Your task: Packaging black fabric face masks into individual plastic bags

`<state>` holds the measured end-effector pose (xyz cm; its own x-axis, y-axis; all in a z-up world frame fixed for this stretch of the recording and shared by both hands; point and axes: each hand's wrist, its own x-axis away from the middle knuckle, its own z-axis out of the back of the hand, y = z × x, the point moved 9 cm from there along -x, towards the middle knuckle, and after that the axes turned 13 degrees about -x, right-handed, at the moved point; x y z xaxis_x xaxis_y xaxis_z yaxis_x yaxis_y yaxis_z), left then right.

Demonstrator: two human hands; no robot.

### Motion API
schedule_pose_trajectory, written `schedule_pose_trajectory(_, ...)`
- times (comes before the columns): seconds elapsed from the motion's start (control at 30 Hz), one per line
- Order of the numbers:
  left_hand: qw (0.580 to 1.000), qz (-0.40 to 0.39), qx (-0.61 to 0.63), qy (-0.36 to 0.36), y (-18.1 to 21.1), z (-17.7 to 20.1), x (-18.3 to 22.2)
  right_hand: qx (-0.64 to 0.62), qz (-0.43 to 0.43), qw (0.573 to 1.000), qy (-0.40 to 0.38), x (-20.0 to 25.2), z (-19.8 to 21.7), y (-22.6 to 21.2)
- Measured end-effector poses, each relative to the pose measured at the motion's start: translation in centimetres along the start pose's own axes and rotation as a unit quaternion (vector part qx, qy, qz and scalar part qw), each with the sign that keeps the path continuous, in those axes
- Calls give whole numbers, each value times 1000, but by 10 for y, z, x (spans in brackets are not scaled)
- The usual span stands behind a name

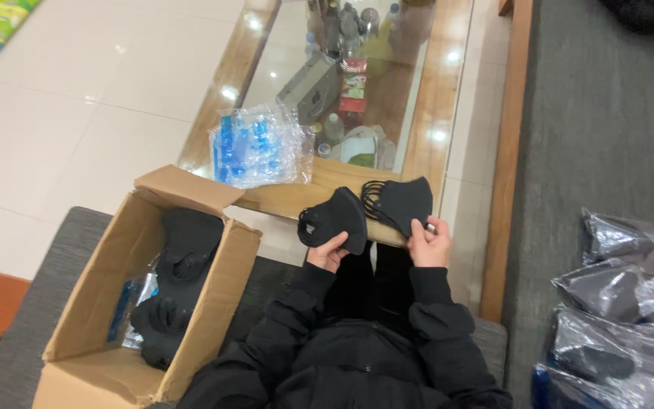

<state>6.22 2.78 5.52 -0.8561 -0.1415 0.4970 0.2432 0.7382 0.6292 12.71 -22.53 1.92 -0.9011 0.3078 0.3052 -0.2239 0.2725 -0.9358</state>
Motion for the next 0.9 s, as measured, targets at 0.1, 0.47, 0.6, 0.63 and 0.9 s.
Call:
schedule_pose_trajectory(0.1,1000,5,2,1,-12,12,-11,72,24,997,25,1,11,-10)
schedule_pose_trajectory(0.47,997,42,-70,-4,-20,15,-17,239,70,968,26,10,9,-32)
schedule_pose_trajectory(0.6,997,63,-43,2,-22,8,-3,216,96,972,7,37,-12,-53)
schedule_pose_trajectory(0.63,997,58,-47,7,-22,9,-5,234,131,963,-10,43,-23,-59)
schedule_pose_trajectory(0.9,989,19,-145,-8,-37,25,-25,246,239,919,-195,108,-99,-89)
